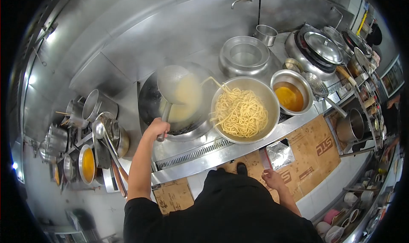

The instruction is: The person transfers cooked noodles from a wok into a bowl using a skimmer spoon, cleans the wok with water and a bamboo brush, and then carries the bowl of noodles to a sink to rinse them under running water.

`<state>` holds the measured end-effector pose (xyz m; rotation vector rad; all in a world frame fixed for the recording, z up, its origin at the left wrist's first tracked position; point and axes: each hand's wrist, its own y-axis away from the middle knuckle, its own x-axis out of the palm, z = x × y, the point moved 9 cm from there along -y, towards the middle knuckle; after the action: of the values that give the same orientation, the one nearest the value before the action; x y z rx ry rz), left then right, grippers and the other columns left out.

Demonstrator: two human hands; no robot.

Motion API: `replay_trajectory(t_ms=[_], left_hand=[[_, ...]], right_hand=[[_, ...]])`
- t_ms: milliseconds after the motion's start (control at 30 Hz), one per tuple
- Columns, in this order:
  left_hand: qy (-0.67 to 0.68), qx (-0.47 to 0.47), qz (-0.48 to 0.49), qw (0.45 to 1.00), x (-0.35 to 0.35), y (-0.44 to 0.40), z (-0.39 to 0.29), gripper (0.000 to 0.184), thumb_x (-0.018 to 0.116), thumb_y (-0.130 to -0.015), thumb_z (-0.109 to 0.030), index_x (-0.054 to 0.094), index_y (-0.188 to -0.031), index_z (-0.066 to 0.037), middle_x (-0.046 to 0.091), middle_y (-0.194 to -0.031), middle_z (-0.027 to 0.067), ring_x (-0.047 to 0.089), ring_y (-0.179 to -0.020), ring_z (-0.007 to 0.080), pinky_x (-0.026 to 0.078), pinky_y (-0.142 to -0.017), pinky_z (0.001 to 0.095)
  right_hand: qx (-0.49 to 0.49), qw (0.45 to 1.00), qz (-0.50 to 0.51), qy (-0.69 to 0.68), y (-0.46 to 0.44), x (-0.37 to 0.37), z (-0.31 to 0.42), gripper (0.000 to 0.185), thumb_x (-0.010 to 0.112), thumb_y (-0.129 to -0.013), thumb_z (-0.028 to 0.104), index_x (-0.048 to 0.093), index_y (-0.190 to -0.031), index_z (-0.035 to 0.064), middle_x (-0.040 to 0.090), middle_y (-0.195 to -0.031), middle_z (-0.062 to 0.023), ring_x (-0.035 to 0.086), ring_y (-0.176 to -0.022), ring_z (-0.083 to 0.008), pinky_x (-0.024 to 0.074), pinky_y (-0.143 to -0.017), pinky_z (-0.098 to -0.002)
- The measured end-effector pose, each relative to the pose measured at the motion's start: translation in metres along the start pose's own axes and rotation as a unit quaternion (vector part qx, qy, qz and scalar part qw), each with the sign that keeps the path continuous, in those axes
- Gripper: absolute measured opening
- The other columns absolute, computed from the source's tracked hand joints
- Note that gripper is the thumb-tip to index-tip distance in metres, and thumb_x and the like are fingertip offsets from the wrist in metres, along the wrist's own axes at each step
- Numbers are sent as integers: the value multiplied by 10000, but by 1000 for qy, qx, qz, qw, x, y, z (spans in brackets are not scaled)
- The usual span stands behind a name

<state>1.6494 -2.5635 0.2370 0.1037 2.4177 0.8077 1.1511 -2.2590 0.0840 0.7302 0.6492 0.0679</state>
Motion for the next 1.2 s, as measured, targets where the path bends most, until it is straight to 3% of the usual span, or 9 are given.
replay_trajectory(t_ms=[133,233,367,567,667,767,867,1033,1200], left_hand=[[59,-26,46,997,15,7,4,175,592,-724,-7,474,-853,-22,522,-598,57,511,-424,160,436,-381,341],[135,-52,111,983,29,14,15,195,591,-729,2,470,-878,-31,523,-602,52,504,-422,141,443,-383,331],[196,-56,147,968,47,34,9,237,594,-729,0,469,-927,-39,526,-610,49,509,-415,134,460,-387,333],[94,0,147,985,58,75,-33,260,593,-727,-27,491,-966,-17,523,-637,51,508,-419,126,455,-382,329],[-114,80,68,988,65,104,-83,314,588,-738,-60,511,-1026,36,620,-742,154,628,-550,255,525,-502,406],[-354,228,-52,906,75,109,-114,390,594,-749,-87,513,-1092,81,657,-910,292,671,-811,421,543,-728,476],[-369,183,-75,908,66,122,-125,427,609,-751,-109,514,-1119,85,625,-1010,366,602,-1010,502,480,-902,512],[-347,155,-170,909,-2,108,-110,439,608,-749,-111,522,-1142,63,633,-1008,357,608,-1021,493,482,-916,503],[-313,86,-252,912,-89,74,-48,425,578,-745,-97,546,-1133,73,642,-1028,343,619,-1019,477,490,-910,493]], right_hand=[[14,1000,6,-8,13,-8,19,467,643,-875,347,616,-1246,66,696,-1064,-212,673,-1016,-345,521,-897,-404],[-36,999,-9,35,-7,3,-3,507,644,-884,379,598,-1265,48,713,-1036,-164,690,-970,-286,531,-844,-373],[-38,998,-9,40,-5,0,0,512,642,-885,380,598,-1264,39,712,-1033,-172,689,-972,-297,530,-845,-377],[-40,999,-13,20,-7,-2,-3,514,635,-894,381,596,-1259,22,717,-987,-180,699,-924,-308,538,-814,-382],[-36,999,-15,18,-2,-6,1,490,637,-890,354,600,-1250,24,712,-999,-190,696,-922,-319,543,-811,-394],[-37,999,-11,14,-9,-4,-2,452,637,-882,314,607,-1237,37,698,-1056,-211,680,-981,-350,541,-842,-418],[-31,999,-9,0,-12,-7,-6,454,640,-880,311,605,-1240,37,699,-1060,-205,678,-986,-346,539,-845,-417],[-61,996,-53,23,-22,-6,-26,459,642,-884,299,594,-1259,39,710,-994,-188,705,-849,-315,560,-766,-396],[-17,1000,-9,11,-5,-7,-16,464,630,-895,309,591,-1265,32,710,-939,-170,700,-686,-267,563,-656,-369]])
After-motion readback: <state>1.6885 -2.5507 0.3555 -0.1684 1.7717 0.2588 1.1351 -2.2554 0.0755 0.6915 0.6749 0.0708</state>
